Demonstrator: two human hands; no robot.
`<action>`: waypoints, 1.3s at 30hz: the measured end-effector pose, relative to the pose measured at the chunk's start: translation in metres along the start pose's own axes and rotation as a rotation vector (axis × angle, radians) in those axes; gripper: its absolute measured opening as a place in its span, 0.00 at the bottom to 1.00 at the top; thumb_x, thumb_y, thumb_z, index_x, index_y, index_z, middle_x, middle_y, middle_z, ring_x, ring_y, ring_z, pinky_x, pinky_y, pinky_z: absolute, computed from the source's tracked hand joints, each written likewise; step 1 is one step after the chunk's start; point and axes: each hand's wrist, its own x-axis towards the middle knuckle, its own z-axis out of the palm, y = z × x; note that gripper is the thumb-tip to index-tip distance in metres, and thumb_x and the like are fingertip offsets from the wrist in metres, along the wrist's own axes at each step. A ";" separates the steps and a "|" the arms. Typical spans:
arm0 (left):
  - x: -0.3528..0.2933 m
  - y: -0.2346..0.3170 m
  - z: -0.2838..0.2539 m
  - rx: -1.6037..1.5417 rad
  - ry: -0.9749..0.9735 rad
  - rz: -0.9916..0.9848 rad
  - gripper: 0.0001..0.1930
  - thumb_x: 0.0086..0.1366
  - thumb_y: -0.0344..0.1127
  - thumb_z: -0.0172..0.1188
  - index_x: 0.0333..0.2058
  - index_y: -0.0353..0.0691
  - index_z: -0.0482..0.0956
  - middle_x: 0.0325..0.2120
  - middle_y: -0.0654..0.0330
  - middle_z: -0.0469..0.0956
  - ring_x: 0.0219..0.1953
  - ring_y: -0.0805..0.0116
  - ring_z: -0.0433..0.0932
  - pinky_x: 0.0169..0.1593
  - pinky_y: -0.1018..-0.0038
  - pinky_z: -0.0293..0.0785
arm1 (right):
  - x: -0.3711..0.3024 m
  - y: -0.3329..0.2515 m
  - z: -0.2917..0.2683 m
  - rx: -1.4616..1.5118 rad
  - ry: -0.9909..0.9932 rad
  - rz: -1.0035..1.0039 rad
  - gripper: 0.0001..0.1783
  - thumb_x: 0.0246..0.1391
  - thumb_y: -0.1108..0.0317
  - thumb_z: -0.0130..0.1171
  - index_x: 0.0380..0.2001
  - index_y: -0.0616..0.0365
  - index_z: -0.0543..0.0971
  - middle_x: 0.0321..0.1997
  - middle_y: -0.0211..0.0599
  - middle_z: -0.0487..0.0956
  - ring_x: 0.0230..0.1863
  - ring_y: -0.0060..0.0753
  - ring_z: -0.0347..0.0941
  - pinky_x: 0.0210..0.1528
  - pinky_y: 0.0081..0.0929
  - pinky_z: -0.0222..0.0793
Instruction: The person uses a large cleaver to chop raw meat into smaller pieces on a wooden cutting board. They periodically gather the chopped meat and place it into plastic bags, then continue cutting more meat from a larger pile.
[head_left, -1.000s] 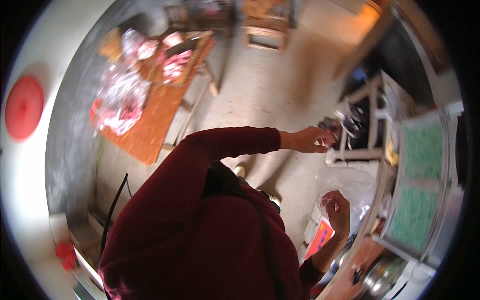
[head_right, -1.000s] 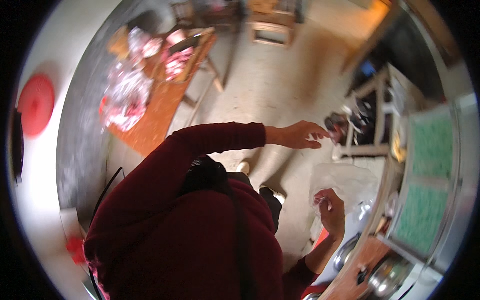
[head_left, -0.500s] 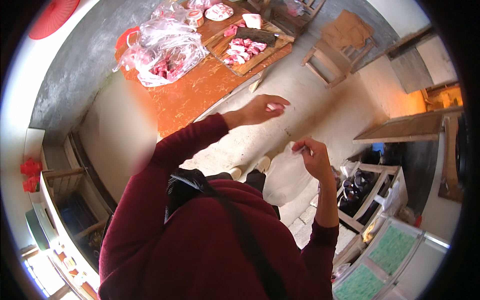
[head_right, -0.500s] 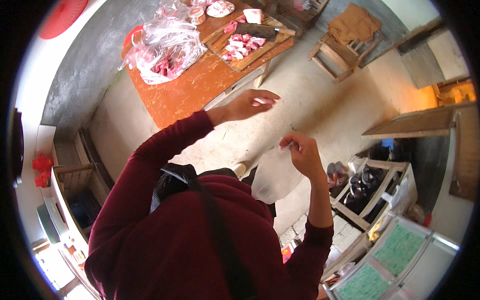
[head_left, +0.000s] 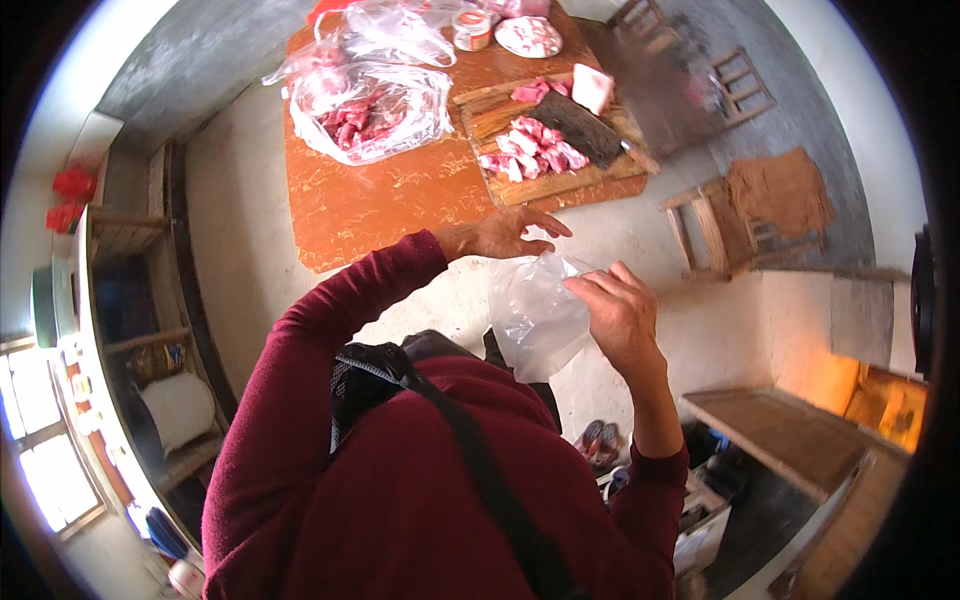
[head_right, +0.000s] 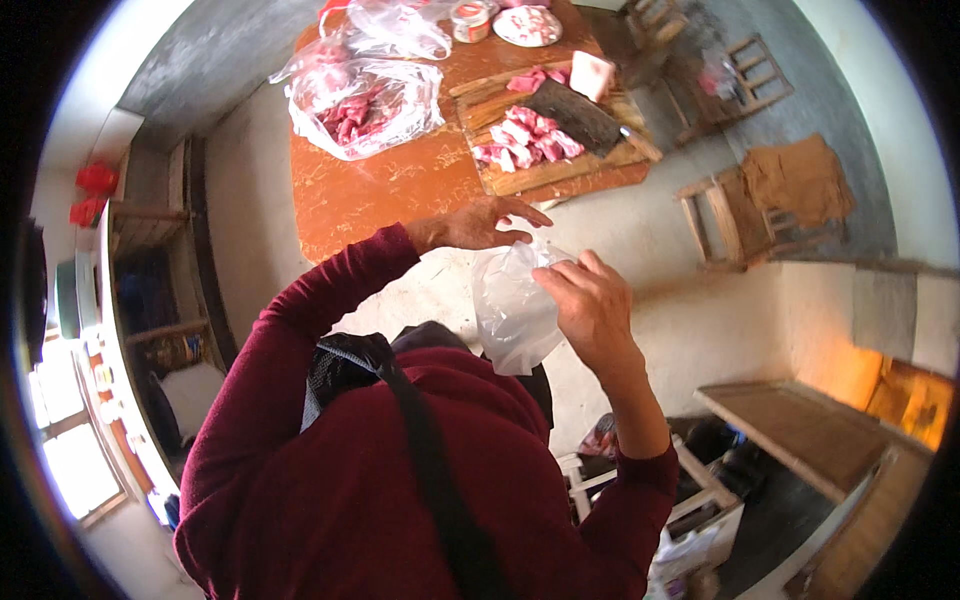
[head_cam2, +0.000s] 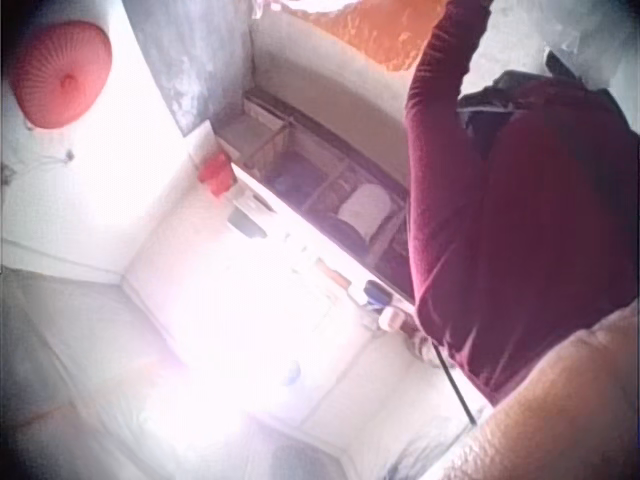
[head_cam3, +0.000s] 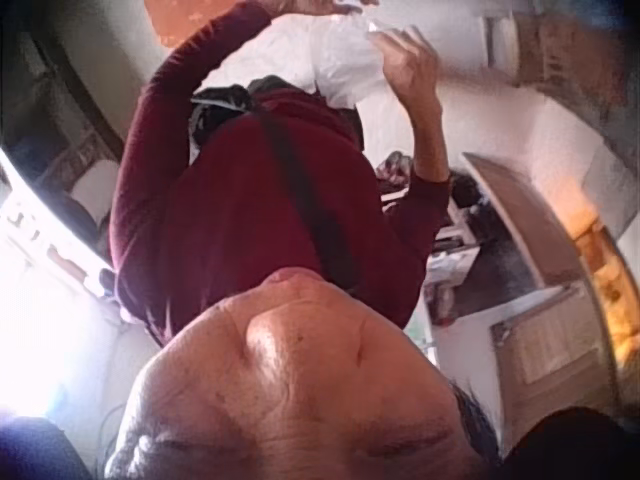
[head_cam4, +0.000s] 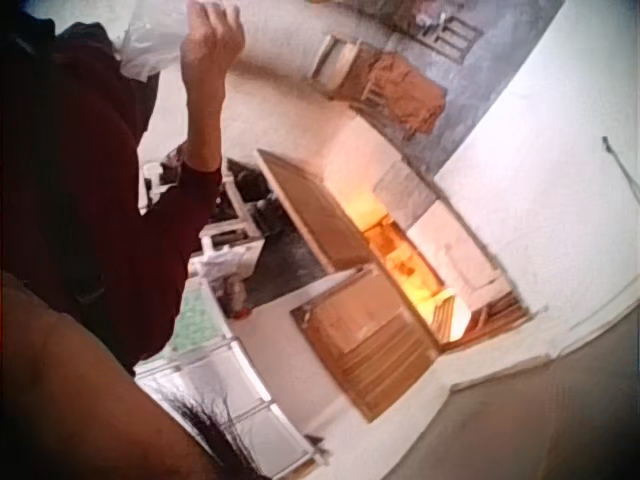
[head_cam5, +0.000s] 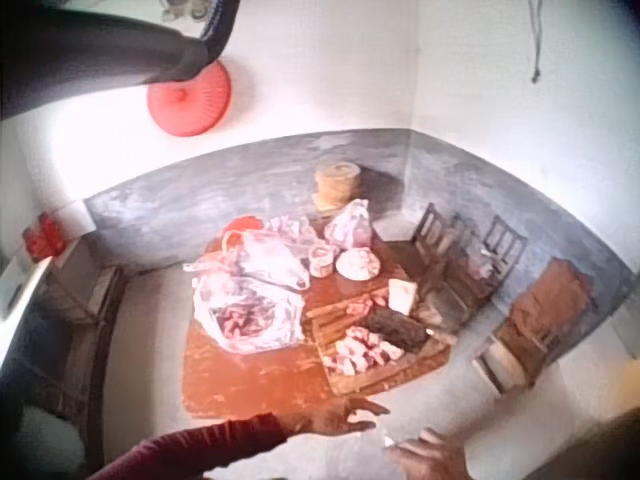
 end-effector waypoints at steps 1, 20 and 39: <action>0.005 -0.003 -0.001 0.008 0.044 0.004 0.17 0.61 0.38 0.57 0.50 0.50 0.74 0.49 0.63 0.73 0.51 0.65 0.70 0.52 0.65 0.68 | 0.005 0.007 -0.005 0.014 -0.027 -0.003 0.17 0.36 0.77 0.54 0.35 0.57 0.77 0.25 0.31 0.75 0.28 0.35 0.70 0.27 0.29 0.66; 0.071 -0.100 -0.060 0.332 0.823 -0.095 0.32 0.44 0.40 0.70 0.50 0.44 0.71 0.37 0.54 0.75 0.40 0.64 0.73 0.44 0.68 0.71 | -0.006 0.100 -0.022 0.512 0.428 0.825 0.10 0.43 0.80 0.62 0.32 0.63 0.74 0.35 0.32 0.74 0.32 0.21 0.70 0.36 0.19 0.68; 0.161 -0.128 -0.075 0.722 0.325 -0.450 0.44 0.31 0.39 0.71 0.53 0.64 0.63 0.51 0.58 0.59 0.55 0.49 0.56 0.46 0.42 0.64 | -0.030 0.172 -0.030 0.961 0.431 1.202 0.05 0.53 0.73 0.56 0.34 0.59 0.77 0.21 0.25 0.72 0.21 0.16 0.65 0.25 0.16 0.66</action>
